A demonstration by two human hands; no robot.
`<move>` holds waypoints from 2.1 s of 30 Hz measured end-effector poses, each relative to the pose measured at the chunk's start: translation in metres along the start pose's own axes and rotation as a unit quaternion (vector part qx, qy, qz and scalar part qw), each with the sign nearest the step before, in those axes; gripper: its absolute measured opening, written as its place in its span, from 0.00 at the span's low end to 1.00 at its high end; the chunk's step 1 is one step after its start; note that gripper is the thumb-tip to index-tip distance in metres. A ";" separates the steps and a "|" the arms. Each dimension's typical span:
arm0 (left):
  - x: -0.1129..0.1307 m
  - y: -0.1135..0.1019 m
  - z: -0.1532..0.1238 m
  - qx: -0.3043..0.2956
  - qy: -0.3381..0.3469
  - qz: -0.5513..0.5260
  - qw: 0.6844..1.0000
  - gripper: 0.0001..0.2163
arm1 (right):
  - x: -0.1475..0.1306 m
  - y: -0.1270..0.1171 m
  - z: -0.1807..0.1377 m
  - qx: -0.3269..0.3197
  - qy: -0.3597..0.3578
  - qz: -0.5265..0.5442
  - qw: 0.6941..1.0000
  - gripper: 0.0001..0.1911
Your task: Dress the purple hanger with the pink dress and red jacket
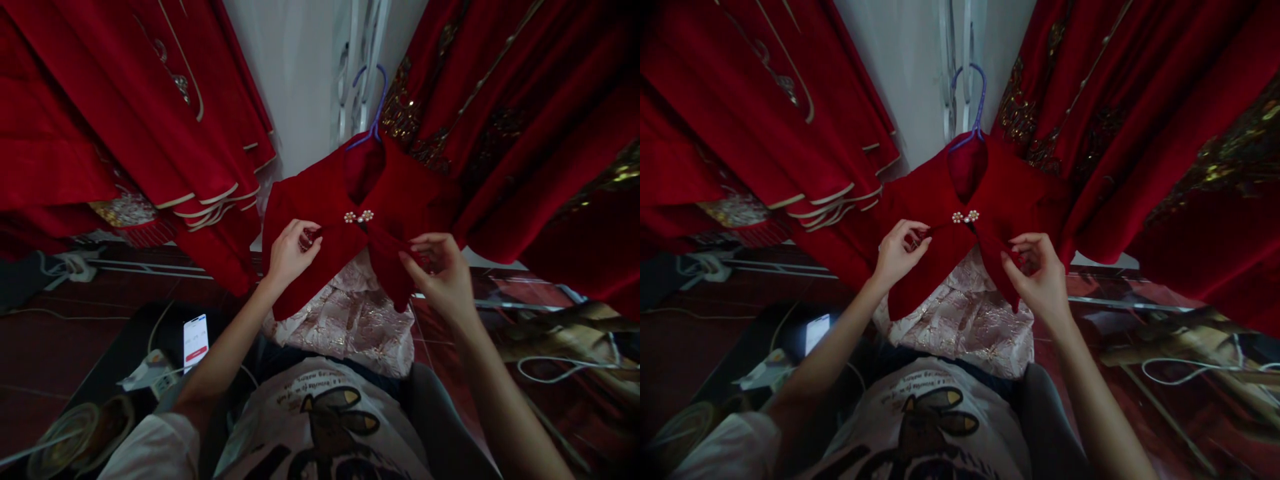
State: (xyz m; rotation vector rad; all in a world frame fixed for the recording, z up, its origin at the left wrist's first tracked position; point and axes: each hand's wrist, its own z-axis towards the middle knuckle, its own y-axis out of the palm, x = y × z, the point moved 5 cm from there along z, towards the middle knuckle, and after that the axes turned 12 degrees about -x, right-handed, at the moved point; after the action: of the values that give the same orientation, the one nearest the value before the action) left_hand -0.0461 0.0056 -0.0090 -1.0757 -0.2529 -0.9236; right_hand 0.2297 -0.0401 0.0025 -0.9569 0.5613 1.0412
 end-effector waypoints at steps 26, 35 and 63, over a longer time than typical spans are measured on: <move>-0.057 0.029 -0.006 0.076 -0.151 -0.383 0.908 0.17 | 0.011 0.150 0.055 -0.149 -0.015 0.103 0.983 0.07; -0.050 0.026 -0.006 0.066 -0.119 -0.311 0.941 0.12 | 0.007 0.150 0.054 -0.129 -0.029 0.085 0.988 0.09; -0.089 0.057 -0.073 -0.021 -0.164 -0.200 0.966 0.12 | 0.058 0.104 -0.003 -0.163 0.065 -0.160 0.971 0.08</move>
State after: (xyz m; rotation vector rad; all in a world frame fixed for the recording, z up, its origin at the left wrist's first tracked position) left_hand -0.0756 -0.0004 -0.1337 -1.2408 -0.7489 -1.1091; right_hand 0.1605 0.0031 -0.0846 -1.3642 0.3317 0.7946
